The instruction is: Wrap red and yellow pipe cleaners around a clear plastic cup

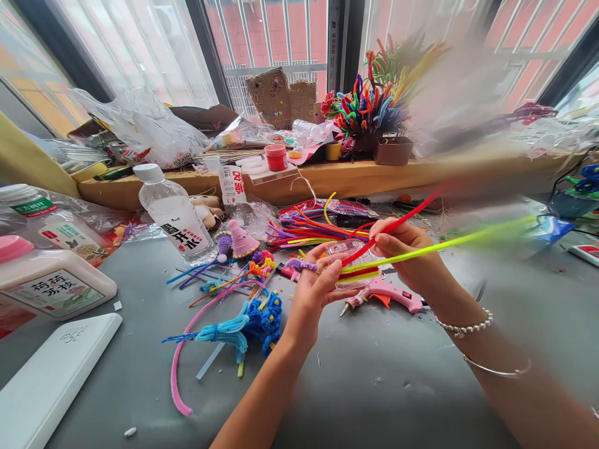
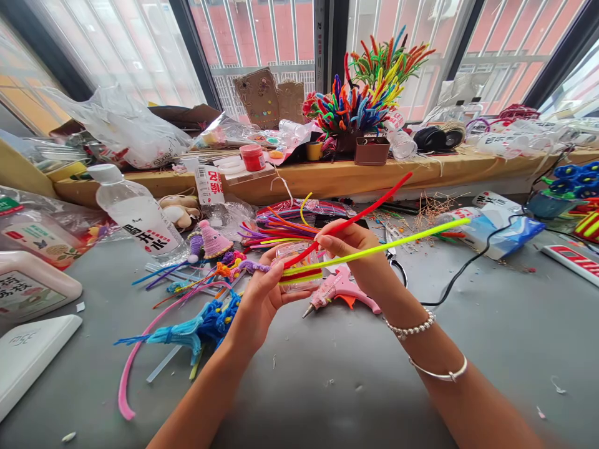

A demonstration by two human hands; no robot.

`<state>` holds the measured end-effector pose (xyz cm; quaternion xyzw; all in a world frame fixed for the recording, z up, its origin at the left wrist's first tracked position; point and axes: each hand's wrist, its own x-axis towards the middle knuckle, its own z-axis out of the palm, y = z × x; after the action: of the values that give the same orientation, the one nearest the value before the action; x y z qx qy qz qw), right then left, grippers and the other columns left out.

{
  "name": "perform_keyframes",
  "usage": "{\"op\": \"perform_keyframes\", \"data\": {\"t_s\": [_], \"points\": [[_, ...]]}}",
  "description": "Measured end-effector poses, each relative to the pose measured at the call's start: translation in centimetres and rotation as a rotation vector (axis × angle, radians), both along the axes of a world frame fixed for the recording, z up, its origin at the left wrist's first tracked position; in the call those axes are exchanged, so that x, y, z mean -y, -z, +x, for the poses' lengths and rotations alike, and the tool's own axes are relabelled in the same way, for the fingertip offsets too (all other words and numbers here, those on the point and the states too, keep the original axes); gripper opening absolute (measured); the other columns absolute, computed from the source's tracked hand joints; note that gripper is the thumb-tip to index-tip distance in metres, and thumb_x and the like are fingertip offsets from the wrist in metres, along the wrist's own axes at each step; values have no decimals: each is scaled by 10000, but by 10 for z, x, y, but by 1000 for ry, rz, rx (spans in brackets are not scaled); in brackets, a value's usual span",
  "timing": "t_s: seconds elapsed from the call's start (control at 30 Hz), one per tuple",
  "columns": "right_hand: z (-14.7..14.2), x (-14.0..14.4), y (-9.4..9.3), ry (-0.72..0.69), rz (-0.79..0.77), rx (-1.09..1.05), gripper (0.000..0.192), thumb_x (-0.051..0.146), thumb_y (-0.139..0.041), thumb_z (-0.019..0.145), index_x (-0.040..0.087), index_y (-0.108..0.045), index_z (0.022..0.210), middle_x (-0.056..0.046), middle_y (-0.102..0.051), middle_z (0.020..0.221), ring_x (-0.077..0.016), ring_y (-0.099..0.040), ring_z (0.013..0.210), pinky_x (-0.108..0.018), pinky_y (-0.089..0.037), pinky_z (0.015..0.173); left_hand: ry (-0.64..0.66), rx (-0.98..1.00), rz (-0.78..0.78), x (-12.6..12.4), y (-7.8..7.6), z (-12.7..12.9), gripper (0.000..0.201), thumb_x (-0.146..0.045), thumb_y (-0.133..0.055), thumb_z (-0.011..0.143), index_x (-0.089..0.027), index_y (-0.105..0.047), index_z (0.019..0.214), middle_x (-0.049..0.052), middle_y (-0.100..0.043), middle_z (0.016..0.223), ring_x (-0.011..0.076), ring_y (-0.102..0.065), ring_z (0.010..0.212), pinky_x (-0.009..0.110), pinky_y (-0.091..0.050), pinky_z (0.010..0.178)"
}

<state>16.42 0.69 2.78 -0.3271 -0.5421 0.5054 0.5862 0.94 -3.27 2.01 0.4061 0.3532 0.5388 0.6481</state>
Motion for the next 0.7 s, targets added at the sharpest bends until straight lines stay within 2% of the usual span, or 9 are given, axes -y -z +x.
{"op": "perform_keyframes", "data": {"t_s": [0.27,0.43,0.6,0.7], "points": [[0,-4,5,-18,-49,-4,128,320,-672,661,215,-603,686,34,-496,616,-73,-400,531,-223,-314,477,10,5,-3,0,-1,2,366,-321,-524,765,-195,-407,1088,90,-553,1110,228,-642,835,362,-545,674],[0,-4,6,0,-87,35,165,344,-666,661,200,-597,702,44,-463,574,-68,-384,523,-212,-310,474,12,27,-22,1,-1,2,400,-324,-540,760,-212,-402,1118,81,-566,1099,219,-653,802,359,-542,680],[0,-5,8,20,-130,75,194,379,-668,653,198,-603,683,31,-517,611,-73,-434,561,-210,-351,526,19,47,-57,-2,1,1,427,-350,-517,772,-209,-358,1143,90,-590,1049,207,-669,716,339,-534,678],[2,-8,8,35,-151,135,231,415,-651,659,189,-616,687,21,-538,614,-79,-450,571,-220,-371,559,37,77,-87,-5,3,-1,415,-367,-503,779,-190,-358,1124,107,-592,1049,214,-669,730,316,-529,687]]}}
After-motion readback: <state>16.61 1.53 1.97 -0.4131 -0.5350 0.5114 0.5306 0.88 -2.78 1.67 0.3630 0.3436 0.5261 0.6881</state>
